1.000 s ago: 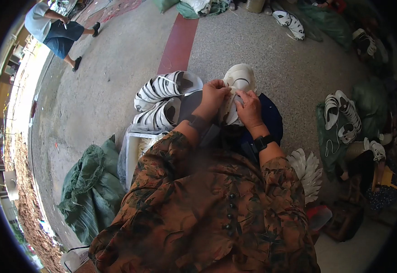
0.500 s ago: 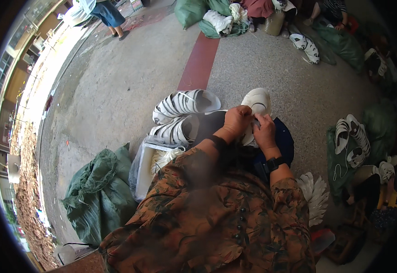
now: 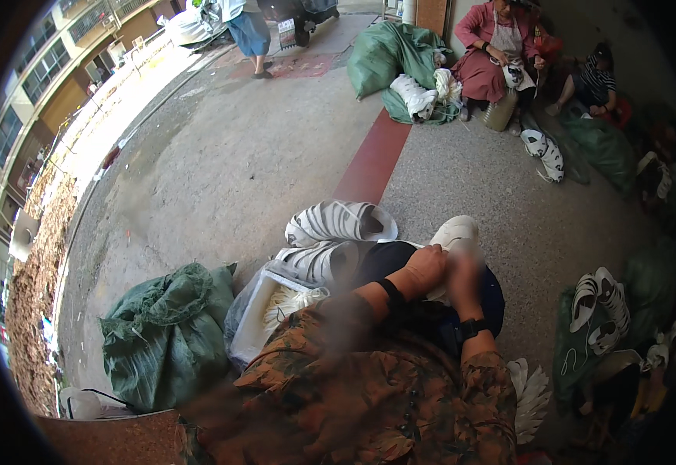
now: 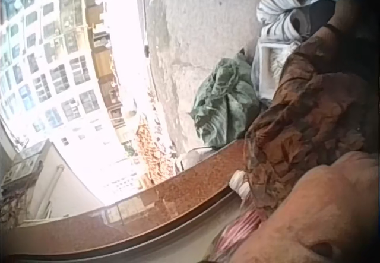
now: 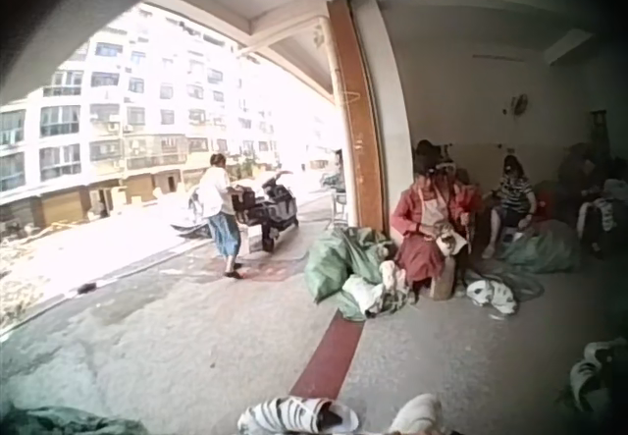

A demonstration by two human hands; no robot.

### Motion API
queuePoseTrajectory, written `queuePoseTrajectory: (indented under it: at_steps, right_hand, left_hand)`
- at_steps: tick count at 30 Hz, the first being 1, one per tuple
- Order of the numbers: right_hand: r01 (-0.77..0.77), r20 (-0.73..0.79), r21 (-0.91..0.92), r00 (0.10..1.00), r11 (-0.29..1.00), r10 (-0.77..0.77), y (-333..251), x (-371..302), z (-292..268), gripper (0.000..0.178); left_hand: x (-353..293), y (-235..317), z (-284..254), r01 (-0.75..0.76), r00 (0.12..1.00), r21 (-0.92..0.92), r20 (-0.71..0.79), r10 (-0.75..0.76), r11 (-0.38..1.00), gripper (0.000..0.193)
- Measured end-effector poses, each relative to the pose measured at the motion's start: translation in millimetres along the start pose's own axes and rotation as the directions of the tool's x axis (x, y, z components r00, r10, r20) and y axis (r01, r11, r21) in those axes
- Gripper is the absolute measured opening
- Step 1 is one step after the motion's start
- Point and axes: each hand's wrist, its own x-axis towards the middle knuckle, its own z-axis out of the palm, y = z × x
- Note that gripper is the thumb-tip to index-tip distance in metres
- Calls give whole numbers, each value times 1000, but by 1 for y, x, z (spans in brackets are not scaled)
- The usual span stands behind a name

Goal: The person sits on the ground and threads white shoelaces through the eyelets of a white sneaker. They pull the laces tight and tie a knot to secure the shoe. The person then places the finished shoe aside and picks up a blue shoe cover.

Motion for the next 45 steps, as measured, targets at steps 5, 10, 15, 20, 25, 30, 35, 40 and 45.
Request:
queuePoseTrajectory:
  at_steps: [5,10,15,20,25,30,35,40,45]
  right_hand:
    - [60,39,-133,998,989,-55,-8,2,-5,3]
    - [73,139,-278,990,958,-35,-7,5,-6,9]
    - [67,202,-351,979,934,5,-19,6,-7,10]
    - [74,175,-397,985,915,-3,-19,2,-4,12]
    - [41,130,-402,991,915,13,-16,-2,4,12]
    - [-24,113,-384,991,923,72,-10,-2,7,13]
    - [21,166,-464,984,886,64,-22,5,1,15]
    - [81,165,-444,986,893,-7,-15,2,3,14]
    - [146,180,-430,981,891,-74,-16,2,0,9]
  left_hand:
    - [4,18,-45,-81,974,66,217,65,995,16]
    - [12,1,-24,32,983,-47,181,-23,998,16]
    - [11,-31,-11,50,993,-268,121,-18,962,17]
    - [8,-34,-8,39,998,-403,58,-17,914,17]
    - [0,-11,-20,166,978,-209,160,-133,964,14]
    - [5,13,-34,130,975,-43,187,-120,991,14]
    - [21,0,-53,192,905,-100,403,-137,976,16]
    - [25,-40,-2,28,950,-106,313,7,994,15]
    - [7,-23,-10,187,976,-315,163,-141,930,14]
